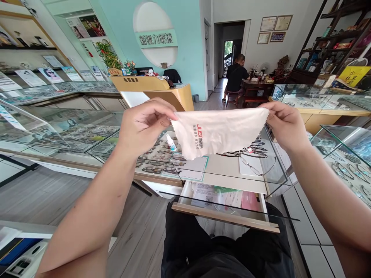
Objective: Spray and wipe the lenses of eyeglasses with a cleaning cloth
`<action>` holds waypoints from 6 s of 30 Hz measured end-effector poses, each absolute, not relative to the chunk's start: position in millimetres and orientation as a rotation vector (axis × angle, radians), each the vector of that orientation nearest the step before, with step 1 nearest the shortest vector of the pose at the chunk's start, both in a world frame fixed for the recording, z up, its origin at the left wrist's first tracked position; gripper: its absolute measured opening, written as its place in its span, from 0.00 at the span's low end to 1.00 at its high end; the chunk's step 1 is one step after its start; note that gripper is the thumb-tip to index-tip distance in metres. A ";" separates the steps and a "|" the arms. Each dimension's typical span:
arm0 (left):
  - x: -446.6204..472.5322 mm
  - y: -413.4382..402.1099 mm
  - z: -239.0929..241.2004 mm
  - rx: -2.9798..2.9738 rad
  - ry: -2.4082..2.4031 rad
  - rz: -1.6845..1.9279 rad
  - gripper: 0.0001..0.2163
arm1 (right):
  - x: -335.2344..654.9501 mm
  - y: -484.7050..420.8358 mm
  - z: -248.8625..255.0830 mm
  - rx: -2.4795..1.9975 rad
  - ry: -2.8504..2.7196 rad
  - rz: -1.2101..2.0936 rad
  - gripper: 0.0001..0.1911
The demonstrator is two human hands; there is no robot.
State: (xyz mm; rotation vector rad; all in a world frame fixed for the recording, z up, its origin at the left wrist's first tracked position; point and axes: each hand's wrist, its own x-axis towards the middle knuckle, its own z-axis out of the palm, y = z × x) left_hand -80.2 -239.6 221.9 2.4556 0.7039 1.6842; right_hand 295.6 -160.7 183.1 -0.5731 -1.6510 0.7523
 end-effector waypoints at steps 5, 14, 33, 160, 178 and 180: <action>-71.5 -251.9 227.9 2.670 0.731 1.637 0.12 | 291.6 -151.8 179.3 -0.622 -1.523 1.007 0.07; -63.2 -261.5 234.9 2.738 0.791 1.598 0.13 | 292.1 -146.6 172.6 -0.591 -1.486 1.112 0.13; -87.2 -251.0 225.2 2.239 0.747 1.580 0.03 | 291.9 -167.8 176.7 -0.506 -1.509 0.859 0.11; -84.2 -282.7 211.1 2.266 0.810 1.460 0.08 | 288.4 -179.4 146.3 -0.688 -1.436 1.127 0.18; -62.7 -265.2 174.2 1.451 1.188 1.674 0.15 | 280.5 -198.9 152.5 -0.658 -1.343 1.173 0.19; -61.2 -260.5 170.5 1.425 1.147 1.664 0.14 | 280.9 -207.3 154.8 -0.651 -1.359 1.200 0.17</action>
